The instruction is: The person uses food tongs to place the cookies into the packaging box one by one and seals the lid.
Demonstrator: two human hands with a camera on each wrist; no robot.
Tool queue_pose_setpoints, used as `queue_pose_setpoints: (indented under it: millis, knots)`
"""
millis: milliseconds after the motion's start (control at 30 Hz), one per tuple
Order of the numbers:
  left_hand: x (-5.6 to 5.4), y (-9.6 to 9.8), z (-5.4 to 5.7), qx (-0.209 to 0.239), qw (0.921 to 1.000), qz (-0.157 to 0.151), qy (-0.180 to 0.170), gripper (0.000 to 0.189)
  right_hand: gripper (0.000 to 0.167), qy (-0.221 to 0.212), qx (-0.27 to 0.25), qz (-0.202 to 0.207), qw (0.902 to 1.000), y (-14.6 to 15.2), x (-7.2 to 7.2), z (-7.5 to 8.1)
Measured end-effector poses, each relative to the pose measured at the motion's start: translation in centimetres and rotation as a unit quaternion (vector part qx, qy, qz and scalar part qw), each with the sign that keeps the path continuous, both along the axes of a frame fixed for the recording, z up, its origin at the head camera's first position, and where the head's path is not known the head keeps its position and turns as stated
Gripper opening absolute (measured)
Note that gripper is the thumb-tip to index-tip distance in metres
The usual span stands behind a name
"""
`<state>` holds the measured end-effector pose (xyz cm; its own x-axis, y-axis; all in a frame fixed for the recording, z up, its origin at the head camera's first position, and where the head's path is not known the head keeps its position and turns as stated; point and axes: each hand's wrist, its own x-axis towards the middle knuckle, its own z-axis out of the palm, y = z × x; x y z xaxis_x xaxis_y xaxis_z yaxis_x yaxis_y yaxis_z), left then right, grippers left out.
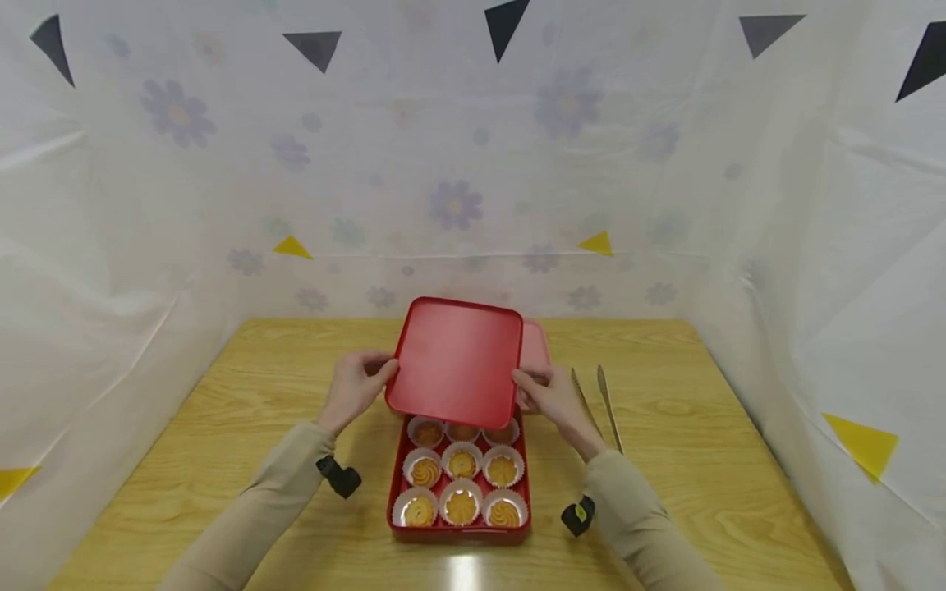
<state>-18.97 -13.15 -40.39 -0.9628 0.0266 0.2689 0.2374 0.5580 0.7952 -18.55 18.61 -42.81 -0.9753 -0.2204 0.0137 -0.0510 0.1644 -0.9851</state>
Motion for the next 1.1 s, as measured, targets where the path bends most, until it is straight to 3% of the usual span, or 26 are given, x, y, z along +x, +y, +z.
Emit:
queue_pose_setpoints:
  millis: [333, 633, 800, 1000, 1100]
  knots:
    - [0.1, -0.4, 0.0, 0.007, 0.9981, -0.06, -0.009, 0.027, 0.031, 0.029, -0.014, -0.015, 0.9994, 0.5, 0.2, 0.1]
    - [0.2, -0.6, 0.2, 0.014, 0.9974, -0.067, -0.023, 0.025, 0.031, 0.061, -0.034, -0.004, 0.9975, 0.8, 0.3, 0.3]
    - [0.3, -0.6, 0.1, 0.023, 0.9966, -0.078, -0.013, 0.024, 0.036, 0.055, -0.045, 0.003, 0.9975, 1.1, 0.4, 0.2]
    - [0.2, -0.8, 0.0, 0.054, 0.9917, -0.115, -0.014, 0.026, 0.04, 0.049, -0.054, 0.02, 0.9971, 1.5, 0.4, 0.3]
    - [0.0, -1.2, -0.1, 0.063, 0.9863, -0.151, -0.021, 0.028, 0.038, 0.054, -0.047, 0.029, 0.997, 1.8, 0.5, 0.4]
